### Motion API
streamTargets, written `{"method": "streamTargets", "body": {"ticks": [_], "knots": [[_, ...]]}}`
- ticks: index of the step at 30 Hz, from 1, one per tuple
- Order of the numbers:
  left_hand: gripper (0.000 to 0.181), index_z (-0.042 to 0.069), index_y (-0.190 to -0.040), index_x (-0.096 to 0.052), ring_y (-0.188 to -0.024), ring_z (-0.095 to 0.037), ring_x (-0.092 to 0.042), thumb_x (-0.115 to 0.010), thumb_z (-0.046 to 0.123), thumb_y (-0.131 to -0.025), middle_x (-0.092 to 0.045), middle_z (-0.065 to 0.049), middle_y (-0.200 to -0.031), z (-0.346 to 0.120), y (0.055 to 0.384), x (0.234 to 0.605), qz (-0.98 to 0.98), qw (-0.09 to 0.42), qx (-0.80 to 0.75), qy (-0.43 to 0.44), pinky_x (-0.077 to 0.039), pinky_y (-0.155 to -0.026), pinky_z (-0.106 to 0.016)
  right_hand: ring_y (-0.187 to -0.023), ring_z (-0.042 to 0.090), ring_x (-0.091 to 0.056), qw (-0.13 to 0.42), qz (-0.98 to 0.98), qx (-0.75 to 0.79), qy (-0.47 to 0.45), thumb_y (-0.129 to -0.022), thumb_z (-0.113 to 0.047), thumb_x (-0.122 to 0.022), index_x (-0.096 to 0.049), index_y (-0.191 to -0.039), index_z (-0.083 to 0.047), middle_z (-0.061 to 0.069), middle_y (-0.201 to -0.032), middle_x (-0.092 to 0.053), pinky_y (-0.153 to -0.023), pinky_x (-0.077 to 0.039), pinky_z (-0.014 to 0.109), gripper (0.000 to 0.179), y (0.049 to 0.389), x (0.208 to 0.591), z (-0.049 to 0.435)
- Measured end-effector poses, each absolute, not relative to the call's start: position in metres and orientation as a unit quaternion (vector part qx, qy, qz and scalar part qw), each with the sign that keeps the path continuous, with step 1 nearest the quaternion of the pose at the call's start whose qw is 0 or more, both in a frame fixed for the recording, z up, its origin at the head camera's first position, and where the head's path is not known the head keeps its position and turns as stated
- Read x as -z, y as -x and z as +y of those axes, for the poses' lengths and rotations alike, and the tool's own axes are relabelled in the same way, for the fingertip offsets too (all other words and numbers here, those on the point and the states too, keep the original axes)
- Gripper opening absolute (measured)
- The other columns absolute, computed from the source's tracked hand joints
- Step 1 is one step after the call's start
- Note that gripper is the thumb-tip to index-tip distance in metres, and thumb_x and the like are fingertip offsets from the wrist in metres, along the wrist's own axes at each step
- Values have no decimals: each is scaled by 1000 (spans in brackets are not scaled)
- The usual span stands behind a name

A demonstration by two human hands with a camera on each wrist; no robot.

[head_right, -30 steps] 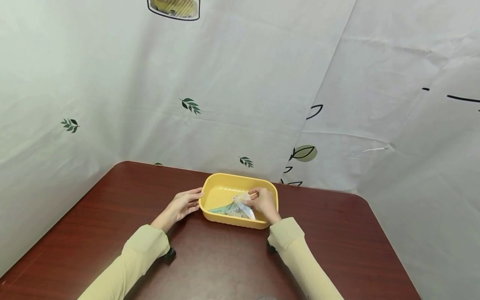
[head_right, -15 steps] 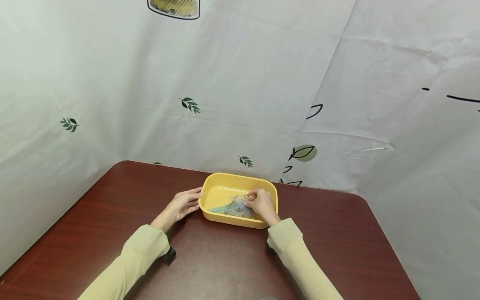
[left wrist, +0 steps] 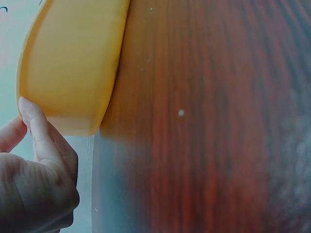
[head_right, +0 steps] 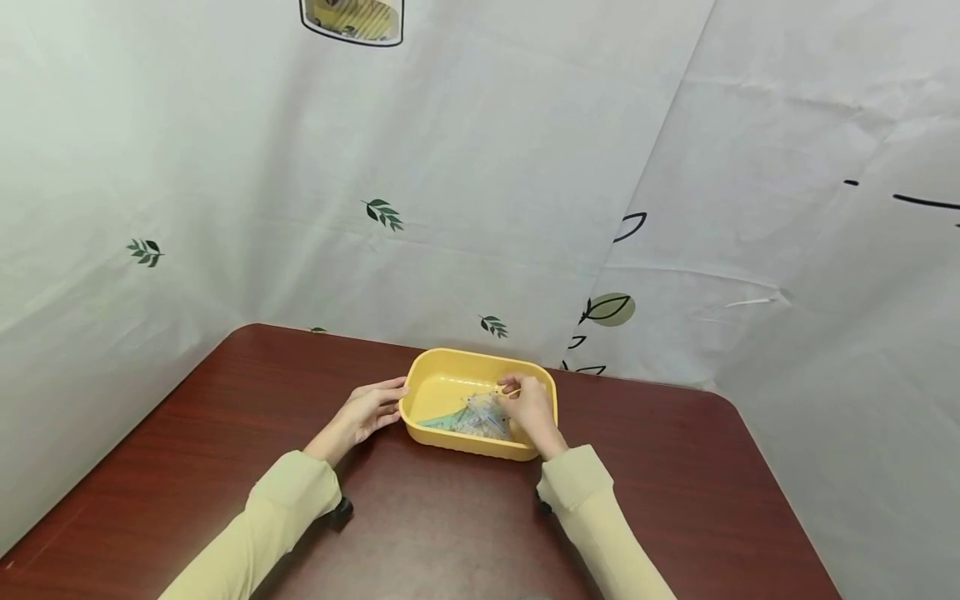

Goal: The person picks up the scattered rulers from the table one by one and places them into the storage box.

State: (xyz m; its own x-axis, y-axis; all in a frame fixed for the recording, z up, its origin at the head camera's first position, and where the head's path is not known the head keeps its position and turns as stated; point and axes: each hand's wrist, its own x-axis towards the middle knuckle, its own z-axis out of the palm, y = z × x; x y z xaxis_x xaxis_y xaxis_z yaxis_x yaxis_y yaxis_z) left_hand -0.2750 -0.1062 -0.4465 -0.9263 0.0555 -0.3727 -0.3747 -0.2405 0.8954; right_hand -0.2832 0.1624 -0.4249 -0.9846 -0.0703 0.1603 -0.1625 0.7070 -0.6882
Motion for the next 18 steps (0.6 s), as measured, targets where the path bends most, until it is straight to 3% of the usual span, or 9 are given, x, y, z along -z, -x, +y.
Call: {"method": "streamTargets", "body": {"ticks": [7,18], "knots": [[45,6,-135,-56,-63,-5,-62,-66,11,-91,-68,1,-90,-107,276,448,598,141,-778,134,-54,-58,-16,-85,25,-68,70,-921,-376,-73,-80,-10,-77,-71,-105,-3,11,-96,-71,-76,-57,38,26,268,398,161],[46,8,-135,-55,-64,-5,-61,-66,11,-91,-67,1,-91,-107,277,449,597,147,-778,131,-54,-59,-16,-81,20,-68,49,-912,-396,-94,-80,-9,-77,-71,-101,-3,11,-95,-71,-68,-56,29,23,232,381,161]]}}
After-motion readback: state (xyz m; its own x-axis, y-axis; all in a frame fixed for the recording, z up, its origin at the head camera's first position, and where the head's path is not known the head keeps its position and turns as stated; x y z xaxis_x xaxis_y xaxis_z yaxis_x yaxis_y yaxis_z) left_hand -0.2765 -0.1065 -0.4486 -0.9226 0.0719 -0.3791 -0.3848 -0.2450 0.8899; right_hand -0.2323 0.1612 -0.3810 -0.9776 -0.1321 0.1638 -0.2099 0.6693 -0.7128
